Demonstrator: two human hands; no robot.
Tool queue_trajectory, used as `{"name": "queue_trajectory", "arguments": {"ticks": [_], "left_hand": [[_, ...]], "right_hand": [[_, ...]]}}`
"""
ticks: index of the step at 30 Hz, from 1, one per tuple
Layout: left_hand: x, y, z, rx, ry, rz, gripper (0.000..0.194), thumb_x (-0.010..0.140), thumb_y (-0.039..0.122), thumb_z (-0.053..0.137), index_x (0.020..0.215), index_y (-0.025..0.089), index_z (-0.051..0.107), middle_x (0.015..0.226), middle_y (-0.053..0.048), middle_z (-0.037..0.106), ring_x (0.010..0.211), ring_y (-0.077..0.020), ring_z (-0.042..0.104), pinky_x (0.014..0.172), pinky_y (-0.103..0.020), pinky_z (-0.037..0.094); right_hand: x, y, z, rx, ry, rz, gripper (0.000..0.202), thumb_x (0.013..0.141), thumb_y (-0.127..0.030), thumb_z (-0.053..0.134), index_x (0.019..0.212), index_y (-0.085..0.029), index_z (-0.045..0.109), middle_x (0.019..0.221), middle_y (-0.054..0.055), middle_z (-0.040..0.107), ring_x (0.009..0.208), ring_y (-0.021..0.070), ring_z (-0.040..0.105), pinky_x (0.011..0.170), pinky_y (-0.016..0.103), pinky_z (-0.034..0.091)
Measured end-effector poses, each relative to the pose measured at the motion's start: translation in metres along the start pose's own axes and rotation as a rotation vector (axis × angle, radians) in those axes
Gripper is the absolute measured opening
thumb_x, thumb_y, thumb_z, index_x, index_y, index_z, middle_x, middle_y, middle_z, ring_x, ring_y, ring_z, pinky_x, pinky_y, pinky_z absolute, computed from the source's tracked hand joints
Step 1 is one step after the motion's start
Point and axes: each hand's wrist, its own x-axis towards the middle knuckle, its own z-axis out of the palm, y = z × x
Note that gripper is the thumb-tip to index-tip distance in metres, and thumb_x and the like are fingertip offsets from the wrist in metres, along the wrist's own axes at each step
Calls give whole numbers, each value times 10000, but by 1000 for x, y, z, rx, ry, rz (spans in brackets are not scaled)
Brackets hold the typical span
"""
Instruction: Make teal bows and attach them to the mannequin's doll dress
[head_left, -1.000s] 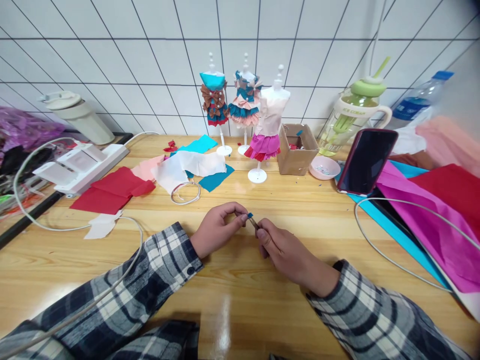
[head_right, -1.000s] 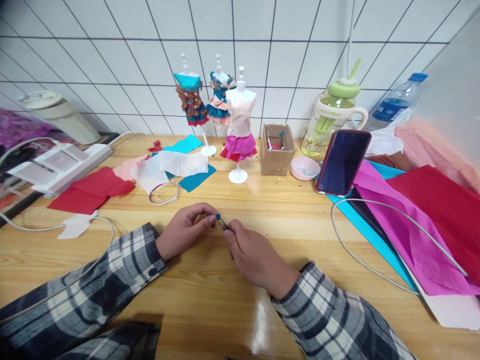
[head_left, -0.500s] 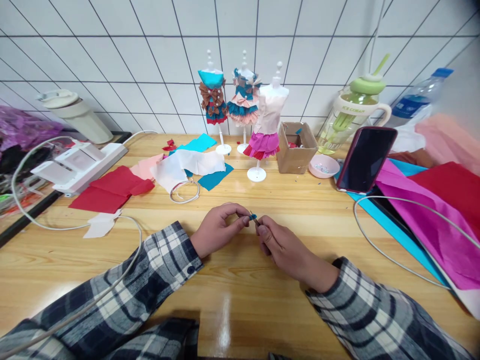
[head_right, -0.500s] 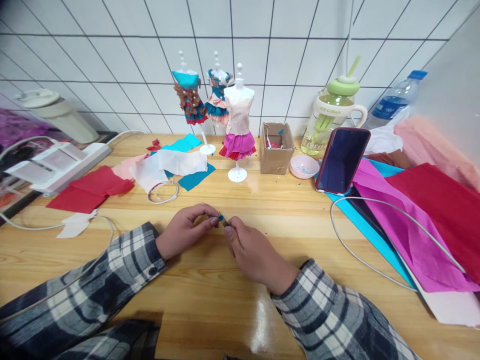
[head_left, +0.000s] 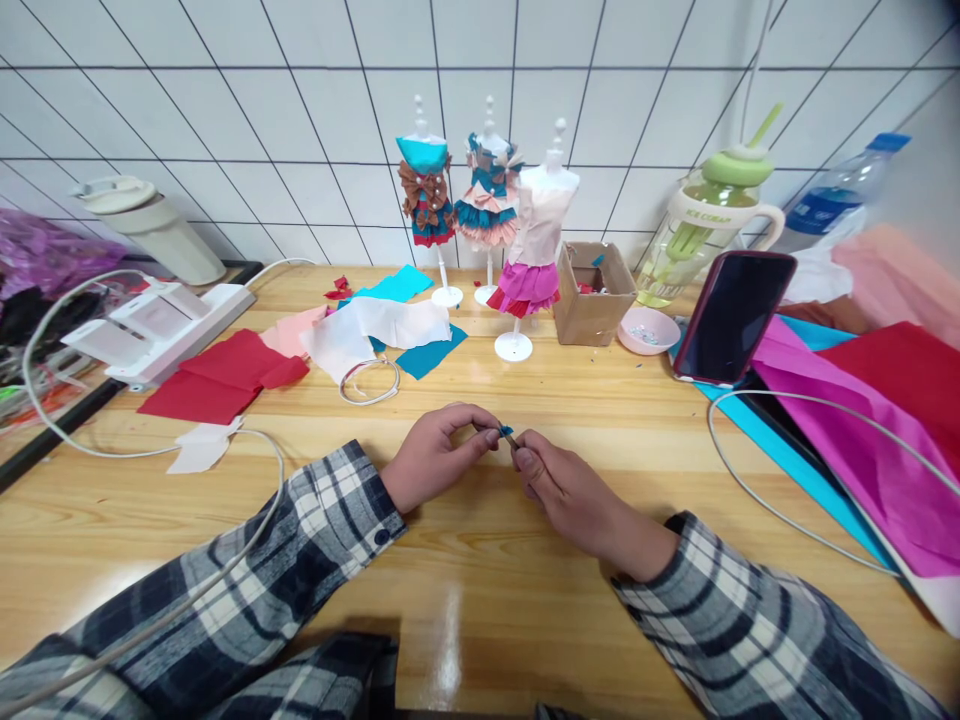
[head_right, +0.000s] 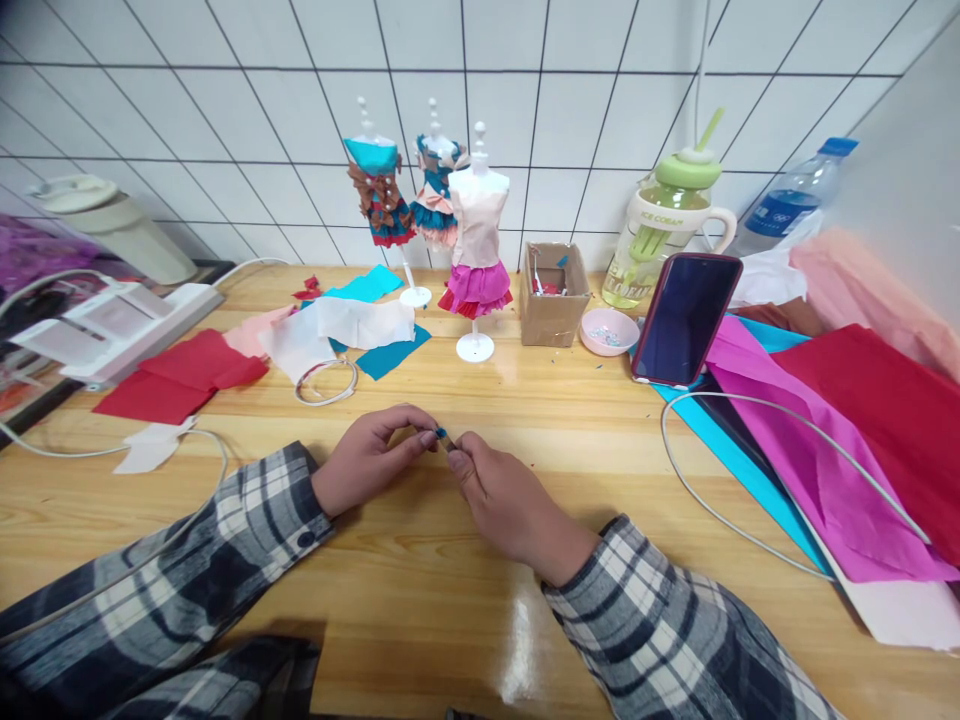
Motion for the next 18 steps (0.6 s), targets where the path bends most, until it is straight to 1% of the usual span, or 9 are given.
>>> {"name": "queue_trajectory", "arguments": {"ticks": [8, 12, 15, 18], "left_hand": [[0, 1, 1, -8, -8, -11, 171, 842, 324, 587, 842, 171, 663, 813, -34, 708, 770, -160, 648, 789, -289, 502], [1, -3, 2, -8, -17, -37, 175, 839, 326, 593, 861, 172, 674, 837, -40, 714, 802, -168, 652, 805, -299, 503], [2, -3, 1, -29, -31, -34, 186, 841, 333, 597, 887, 175, 685, 889, -58, 710, 859, -184, 649, 837, -320, 501], [2, -2, -2, -96, -27, 70, 214, 863, 330, 578, 991, 201, 691, 1110, -95, 653, 1076, -214, 588, 968, -366, 451]], "right_hand": [[1, 1, 0, -3, 24, 3, 304, 980, -430, 249, 783, -230, 367, 639, -38, 444, 592, 140, 427, 570, 260, 296], [2, 1, 0, 26, 54, 4, 316, 976, -426, 258, 756, -228, 366, 623, -37, 441, 582, 136, 425, 557, 258, 298], [3, 3, 0, 141, 108, 18, 345, 968, -469, 270, 744, -226, 370, 603, -43, 417, 550, 124, 401, 528, 250, 297], [5, 2, -2, 409, 183, 68, 356, 940, -539, 312, 801, -224, 406, 586, -59, 380, 501, 103, 361, 480, 230, 286]]}}
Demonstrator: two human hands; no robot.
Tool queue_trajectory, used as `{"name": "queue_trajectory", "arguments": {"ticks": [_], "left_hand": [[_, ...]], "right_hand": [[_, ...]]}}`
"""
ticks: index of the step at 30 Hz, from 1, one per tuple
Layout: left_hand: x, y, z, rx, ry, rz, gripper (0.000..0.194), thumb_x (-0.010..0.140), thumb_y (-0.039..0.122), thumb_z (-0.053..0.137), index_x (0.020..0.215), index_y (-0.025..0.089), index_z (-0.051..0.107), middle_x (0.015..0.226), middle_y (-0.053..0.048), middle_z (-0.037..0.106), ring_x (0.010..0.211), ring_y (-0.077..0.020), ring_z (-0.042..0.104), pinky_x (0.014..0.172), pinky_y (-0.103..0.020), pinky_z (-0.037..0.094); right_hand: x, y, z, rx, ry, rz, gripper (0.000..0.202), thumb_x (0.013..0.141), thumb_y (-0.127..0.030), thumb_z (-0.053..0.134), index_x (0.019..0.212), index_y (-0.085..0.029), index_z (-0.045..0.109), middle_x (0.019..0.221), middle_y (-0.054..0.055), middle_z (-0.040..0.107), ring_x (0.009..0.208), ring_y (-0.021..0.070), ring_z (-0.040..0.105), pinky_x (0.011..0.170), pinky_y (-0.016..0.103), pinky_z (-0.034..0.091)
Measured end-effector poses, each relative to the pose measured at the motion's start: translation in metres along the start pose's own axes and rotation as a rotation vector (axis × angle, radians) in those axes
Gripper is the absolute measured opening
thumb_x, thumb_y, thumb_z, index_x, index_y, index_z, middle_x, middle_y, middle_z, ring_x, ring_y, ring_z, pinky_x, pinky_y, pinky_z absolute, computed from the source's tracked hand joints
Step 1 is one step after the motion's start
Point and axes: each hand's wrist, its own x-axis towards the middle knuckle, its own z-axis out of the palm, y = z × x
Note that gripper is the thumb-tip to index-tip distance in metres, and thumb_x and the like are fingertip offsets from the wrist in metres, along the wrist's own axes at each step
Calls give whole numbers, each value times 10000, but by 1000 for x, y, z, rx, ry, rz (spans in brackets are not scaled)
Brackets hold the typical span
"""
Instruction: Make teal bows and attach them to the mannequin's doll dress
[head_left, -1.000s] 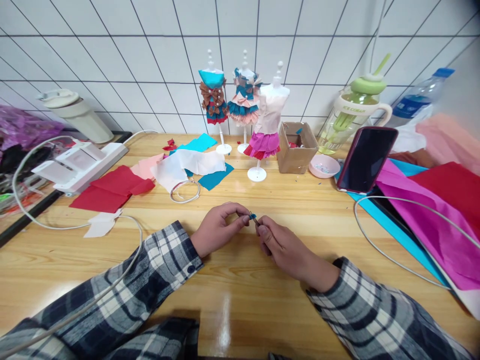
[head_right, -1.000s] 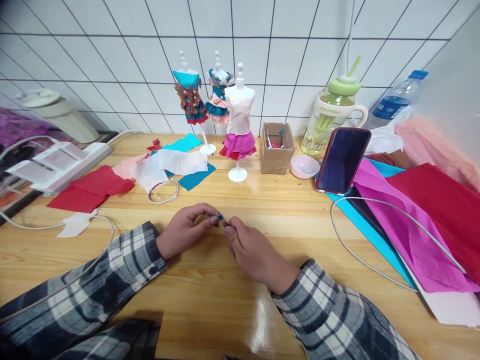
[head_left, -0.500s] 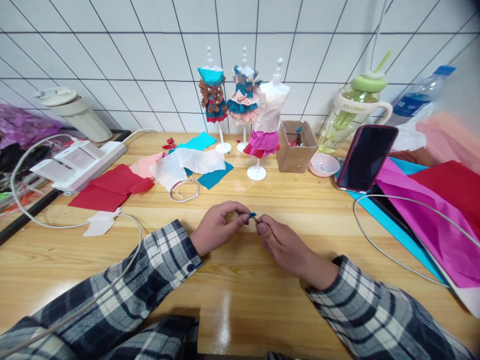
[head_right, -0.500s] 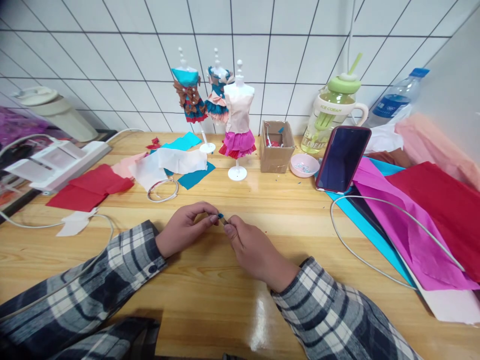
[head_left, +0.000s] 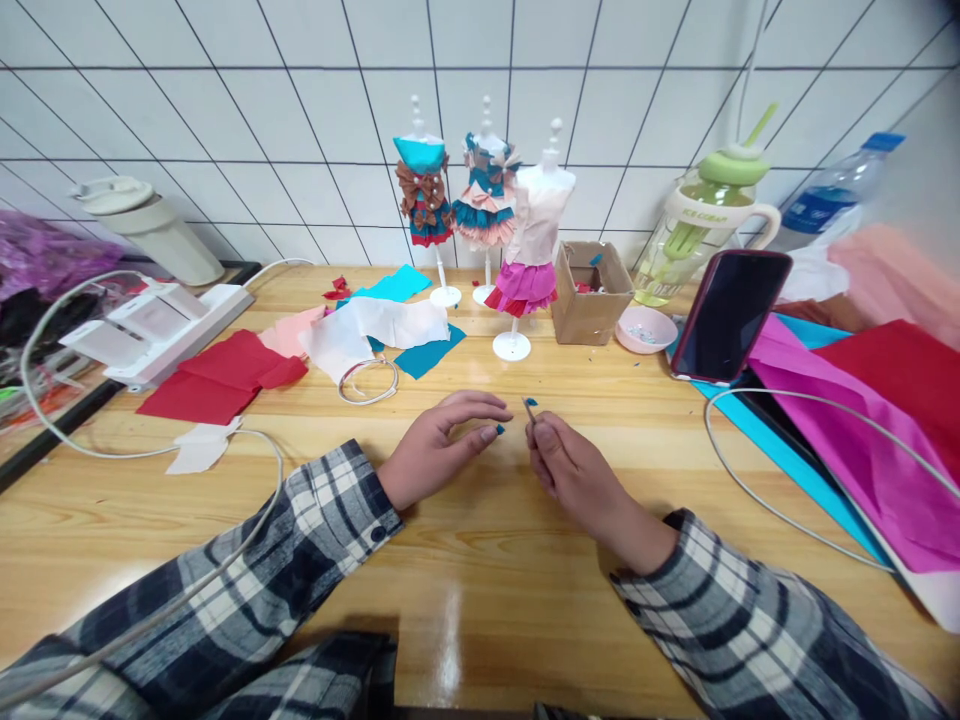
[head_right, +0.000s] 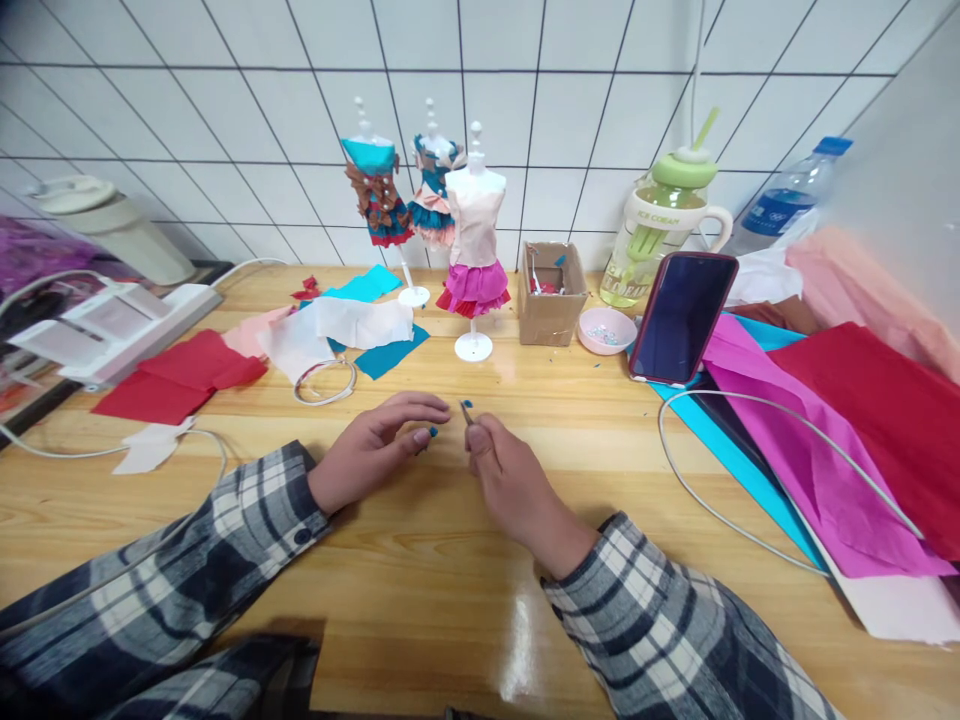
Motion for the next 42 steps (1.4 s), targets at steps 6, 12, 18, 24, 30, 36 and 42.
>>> {"name": "queue_trajectory", "arguments": {"ticks": [6, 12, 18, 24, 30, 36, 42], "left_hand": [[-9, 2, -2, 74, 42, 245, 349, 791, 455, 650, 1075, 252, 650, 1314, -109, 490, 1256, -280, 429, 1077, -468, 324], [-13, -7, 1, 168, 145, 443, 789, 579, 665, 701, 1240, 287, 494, 1270, -118, 480, 1190, -307, 444, 1039, -487, 337], [-11, -7, 0, 180, 114, 427, 849, 545, 702, 691, 1246, 265, 493, 1208, -124, 530, 1138, -307, 482, 1019, -476, 347], [-8, -1, -5, 159, -65, 401, 782, 552, 595, 776, 1209, 245, 536, 1210, -120, 530, 1136, -299, 488, 1011, -452, 363], [-5, 5, -4, 244, 60, 127, 448, 742, 591, 623, 954, 196, 631, 1010, -86, 629, 992, -248, 552, 934, -398, 392], [-5, 10, 7, 514, 1, 105, 254, 786, 477, 638, 868, 245, 700, 937, -43, 684, 934, -225, 565, 899, -402, 329], [-4, 7, 7, 458, 11, 110, 163, 831, 364, 612, 809, 233, 706, 874, -35, 697, 884, -201, 583, 876, -383, 363]], "right_hand": [[-4, -14, -2, 622, -366, 492, 368, 869, -561, 463, 951, -205, 505, 534, -106, 256, 395, 44, 105, 383, 192, 71], [-10, -18, -2, 736, -648, 556, 397, 783, -537, 624, 729, -171, 482, 517, -99, 324, 390, 18, 122, 362, 189, 45], [-9, -17, -5, 664, -576, 489, 340, 684, -353, 765, 874, -179, 544, 563, -92, 443, 392, 6, 192, 363, 178, 77], [-1, -12, -12, 527, -333, 365, 345, 677, -366, 765, 849, -175, 535, 574, -81, 476, 387, 11, 255, 364, 181, 109], [5, -1, -7, 417, 33, 197, 356, 700, -441, 723, 850, -193, 516, 603, -83, 459, 405, 27, 273, 365, 186, 169], [5, 6, 1, 150, 60, 89, 334, 722, -465, 689, 863, -187, 568, 640, -55, 481, 463, 55, 326, 436, 212, 268], [3, 1, -1, 170, 95, 73, 362, 808, -553, 566, 870, -198, 542, 574, -72, 371, 459, 71, 300, 436, 217, 254]]}}
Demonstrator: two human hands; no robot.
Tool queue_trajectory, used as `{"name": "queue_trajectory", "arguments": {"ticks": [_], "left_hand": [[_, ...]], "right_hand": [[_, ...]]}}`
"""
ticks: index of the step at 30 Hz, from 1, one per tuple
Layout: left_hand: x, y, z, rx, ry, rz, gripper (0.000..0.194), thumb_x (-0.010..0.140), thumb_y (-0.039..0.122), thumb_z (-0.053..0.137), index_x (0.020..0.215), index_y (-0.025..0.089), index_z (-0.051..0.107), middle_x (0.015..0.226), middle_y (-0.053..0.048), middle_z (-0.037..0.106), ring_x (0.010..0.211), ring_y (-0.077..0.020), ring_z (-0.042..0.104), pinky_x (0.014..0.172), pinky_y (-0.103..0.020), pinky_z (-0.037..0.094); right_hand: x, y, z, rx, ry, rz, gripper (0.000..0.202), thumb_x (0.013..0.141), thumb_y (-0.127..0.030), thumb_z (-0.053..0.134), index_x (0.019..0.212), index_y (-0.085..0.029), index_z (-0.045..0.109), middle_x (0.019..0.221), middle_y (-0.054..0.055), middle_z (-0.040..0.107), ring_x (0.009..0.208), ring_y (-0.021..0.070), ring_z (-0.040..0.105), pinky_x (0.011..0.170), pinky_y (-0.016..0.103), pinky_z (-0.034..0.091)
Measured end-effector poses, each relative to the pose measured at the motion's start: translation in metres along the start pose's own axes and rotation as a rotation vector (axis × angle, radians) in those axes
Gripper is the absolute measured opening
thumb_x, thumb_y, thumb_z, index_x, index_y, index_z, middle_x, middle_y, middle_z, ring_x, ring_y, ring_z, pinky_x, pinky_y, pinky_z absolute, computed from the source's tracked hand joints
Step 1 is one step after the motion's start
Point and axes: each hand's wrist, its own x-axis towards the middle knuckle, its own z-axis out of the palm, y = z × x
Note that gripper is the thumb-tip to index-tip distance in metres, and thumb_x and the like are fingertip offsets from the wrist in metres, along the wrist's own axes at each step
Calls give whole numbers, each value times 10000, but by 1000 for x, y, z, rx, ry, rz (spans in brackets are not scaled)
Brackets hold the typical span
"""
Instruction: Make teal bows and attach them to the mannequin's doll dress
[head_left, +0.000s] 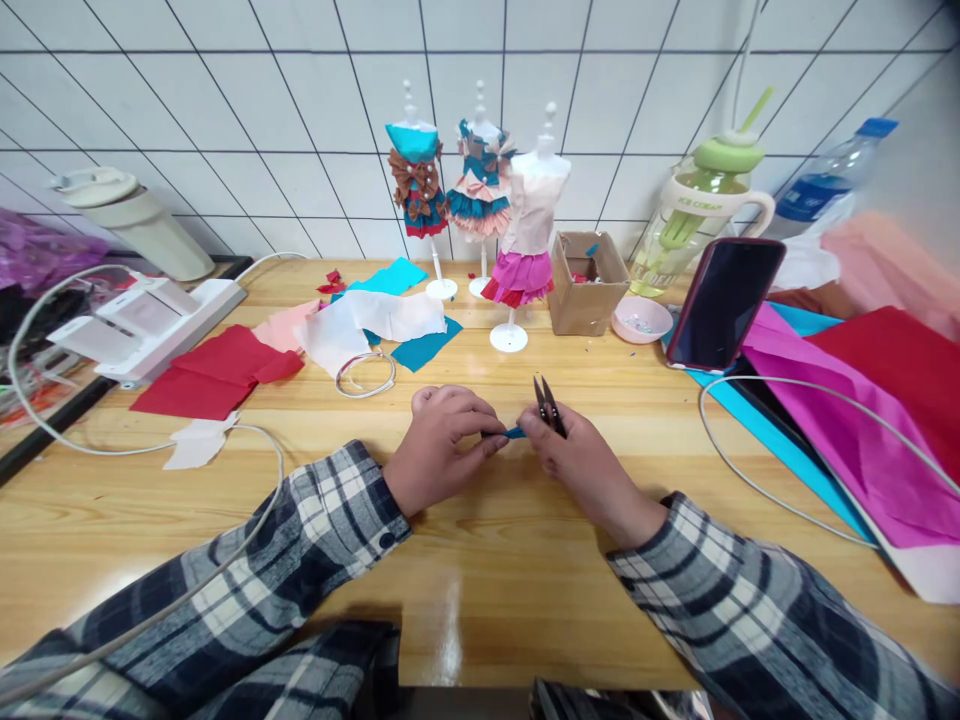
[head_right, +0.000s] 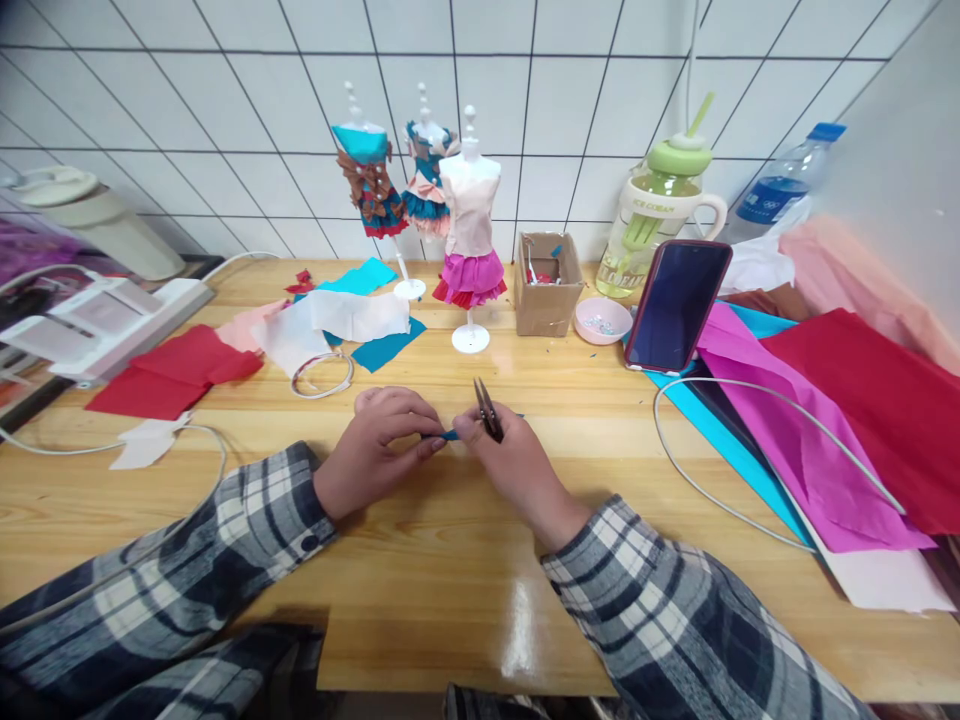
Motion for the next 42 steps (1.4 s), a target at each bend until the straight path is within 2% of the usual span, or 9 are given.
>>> {"name": "queue_trajectory", "arguments": {"ticks": [2, 4, 8, 14, 24, 30, 36, 42], "left_hand": [[2, -3, -1, -115, 51, -78, 166, 824, 351, 622, 801, 206, 698, 852, -43, 693, 857, -192, 600, 850, -357, 406], [3, -6, -2, -260, 107, -174, 181, 813, 351, 632, 792, 179, 685, 837, -50, 685, 833, -185, 615, 820, -328, 443], [3, -10, -1, -473, 165, -318, 213, 806, 372, 635, 803, 160, 659, 831, -37, 667, 812, -171, 611, 787, -294, 465], [0, -7, 4, -636, 129, -346, 201, 805, 361, 647, 828, 161, 647, 812, -15, 651, 781, -142, 585, 773, -265, 458], [0, -5, 3, -586, 83, -300, 177, 802, 332, 656, 824, 157, 653, 836, -28, 671, 810, -156, 600, 786, -273, 461], [-1, -6, 2, -536, 113, -294, 176, 804, 329, 654, 822, 154, 650, 850, -40, 677, 830, -167, 610, 807, -286, 463], [-1, -4, 2, -474, 48, -195, 146, 813, 299, 644, 820, 155, 667, 843, -49, 670, 835, -173, 611, 813, -296, 463], [0, -8, 4, -584, 89, -312, 182, 809, 346, 647, 827, 165, 657, 821, -25, 682, 797, -156, 616, 781, -272, 469]], "right_hand": [[-2, -2, -1, 29, 22, -16, 408, 881, -600, 398, 891, -209, 514, 555, -77, 327, 443, 82, 302, 429, 223, 260], [-4, -2, -1, -56, -16, -29, 417, 919, -593, 299, 895, -218, 482, 561, -69, 392, 447, 93, 372, 454, 231, 312], [-7, -1, 1, -402, -202, -46, 295, 944, -505, 345, 889, -231, 440, 658, -31, 605, 572, 124, 549, 562, 248, 385], [-12, -9, 4, -639, -292, -100, 219, 966, -432, 338, 895, -242, 419, 630, -49, 642, 617, 140, 573, 610, 257, 356], [-13, -10, 6, -678, -329, -89, 239, 962, -466, 333, 893, -244, 383, 653, -51, 642, 641, 145, 576, 607, 256, 335], [-13, -10, 6, -658, -327, -77, 272, 965, -485, 308, 870, -240, 379, 615, -53, 629, 615, 143, 565, 599, 257, 333], [-12, -8, 5, -644, -330, -111, 234, 966, -464, 323, 919, -244, 391, 638, -51, 629, 626, 140, 568, 597, 251, 334], [-12, -9, 5, -671, -324, -86, 284, 960, -496, 310, 871, -237, 386, 619, -44, 627, 612, 143, 566, 595, 257, 329]]}}
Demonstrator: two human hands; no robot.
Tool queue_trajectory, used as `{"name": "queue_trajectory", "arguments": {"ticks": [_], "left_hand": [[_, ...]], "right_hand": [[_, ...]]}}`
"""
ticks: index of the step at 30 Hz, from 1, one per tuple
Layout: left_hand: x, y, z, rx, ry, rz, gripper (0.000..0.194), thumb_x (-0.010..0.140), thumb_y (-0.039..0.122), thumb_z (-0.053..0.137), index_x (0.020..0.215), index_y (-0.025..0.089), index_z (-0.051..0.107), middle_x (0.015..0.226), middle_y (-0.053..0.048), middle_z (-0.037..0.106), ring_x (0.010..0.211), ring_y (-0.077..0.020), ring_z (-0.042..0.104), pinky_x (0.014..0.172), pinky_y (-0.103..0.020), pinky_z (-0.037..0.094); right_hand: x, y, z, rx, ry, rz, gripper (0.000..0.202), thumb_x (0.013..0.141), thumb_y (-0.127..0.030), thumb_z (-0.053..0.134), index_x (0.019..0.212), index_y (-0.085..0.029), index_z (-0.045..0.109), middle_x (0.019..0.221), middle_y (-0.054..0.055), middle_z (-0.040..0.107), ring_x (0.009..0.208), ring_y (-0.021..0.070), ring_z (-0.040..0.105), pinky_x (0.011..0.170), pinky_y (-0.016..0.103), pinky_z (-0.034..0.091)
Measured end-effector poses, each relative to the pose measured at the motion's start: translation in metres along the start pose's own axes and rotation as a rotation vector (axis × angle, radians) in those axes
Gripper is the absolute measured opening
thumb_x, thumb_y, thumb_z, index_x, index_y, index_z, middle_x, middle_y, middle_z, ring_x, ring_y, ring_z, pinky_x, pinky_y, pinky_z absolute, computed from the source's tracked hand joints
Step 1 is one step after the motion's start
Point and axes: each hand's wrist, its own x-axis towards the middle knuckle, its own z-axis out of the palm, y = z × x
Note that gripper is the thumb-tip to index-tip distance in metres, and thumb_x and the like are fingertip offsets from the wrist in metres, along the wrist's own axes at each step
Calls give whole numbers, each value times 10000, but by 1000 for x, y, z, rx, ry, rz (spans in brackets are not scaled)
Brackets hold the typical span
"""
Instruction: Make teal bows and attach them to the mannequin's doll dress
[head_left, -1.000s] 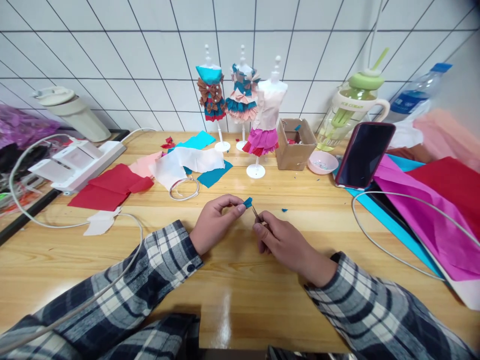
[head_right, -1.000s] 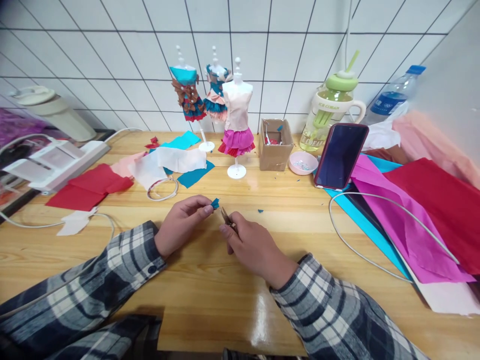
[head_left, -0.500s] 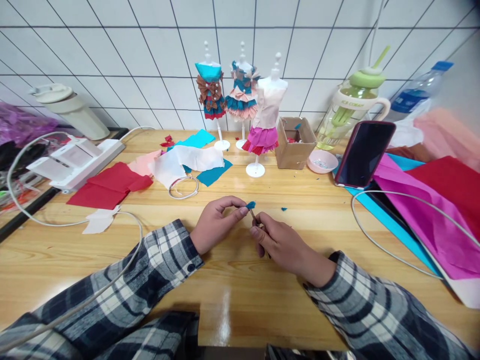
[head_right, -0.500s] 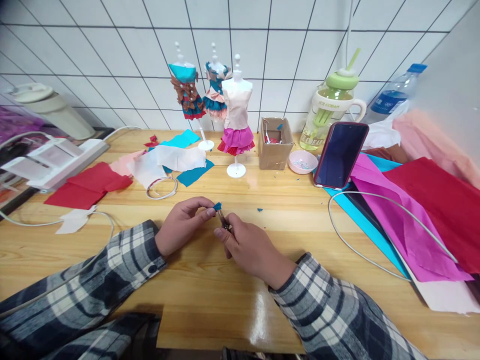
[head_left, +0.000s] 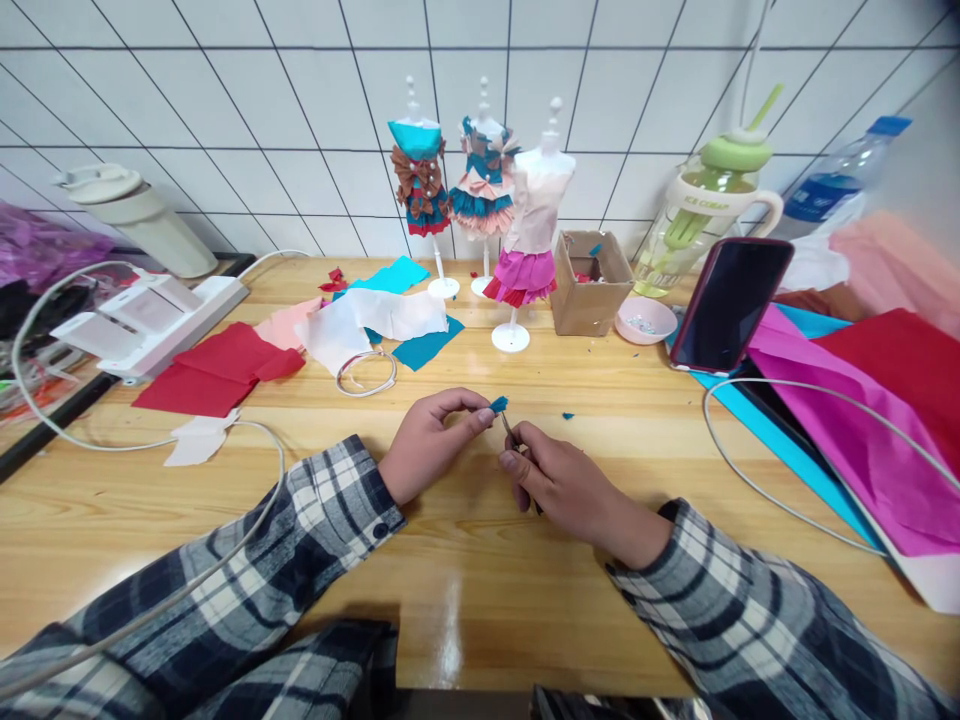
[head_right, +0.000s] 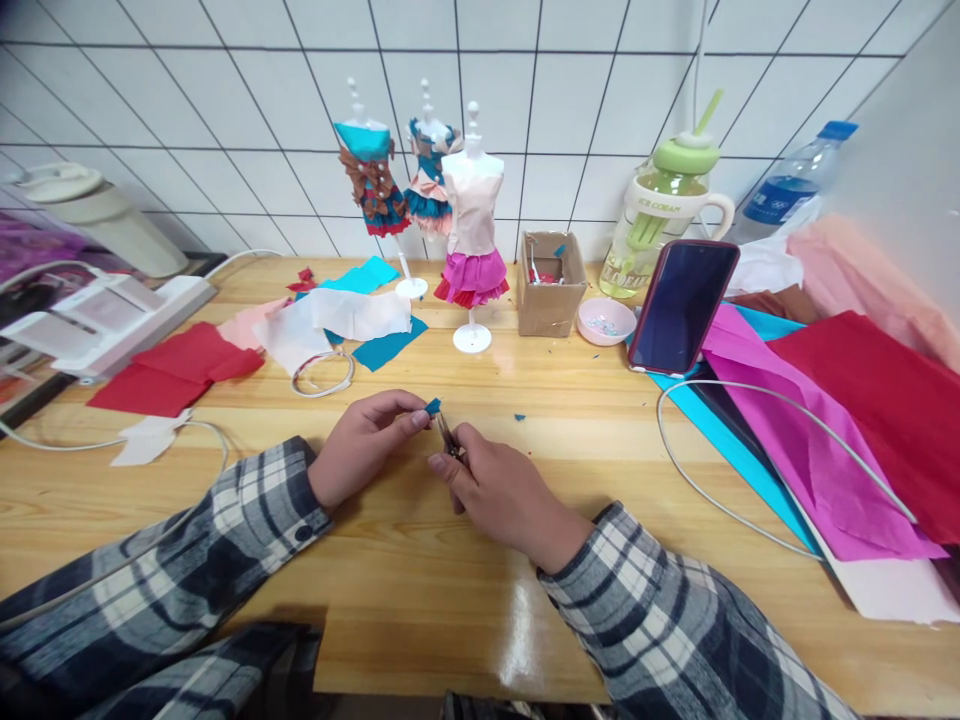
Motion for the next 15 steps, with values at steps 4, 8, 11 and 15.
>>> {"name": "queue_trajectory", "arguments": {"ticks": [4, 8, 11, 15], "left_hand": [[0, 0, 0, 20, -11, 13, 180, 802, 340, 657, 828, 162, 659, 837, -31, 683, 813, -161, 614, 797, -280, 468], [-1, 3, 0, 58, -59, 40, 172, 804, 326, 655, 829, 156, 663, 852, -48, 684, 845, -178, 615, 814, -296, 468], [-1, 1, 0, 20, -32, 27, 177, 811, 337, 647, 821, 161, 660, 833, -37, 682, 821, -166, 616, 804, -286, 469], [1, -2, 0, -18, 7, 6, 191, 806, 354, 652, 821, 163, 656, 823, -28, 678, 796, -156, 613, 798, -280, 470]], "right_hand": [[0, -1, -1, -6, -3, -5, 284, 959, -496, 314, 866, -237, 383, 639, -41, 636, 626, 143, 571, 600, 258, 327], [1, 0, 0, 13, -6, -21, 287, 958, -510, 304, 882, -243, 377, 625, -53, 625, 610, 140, 561, 590, 252, 326], [1, 0, -1, -5, -12, -16, 304, 952, -528, 307, 867, -243, 372, 621, -56, 621, 607, 139, 557, 587, 251, 325], [1, -1, -1, -29, -21, -1, 290, 953, -510, 321, 862, -240, 372, 629, -54, 628, 608, 138, 558, 591, 253, 326]]}}
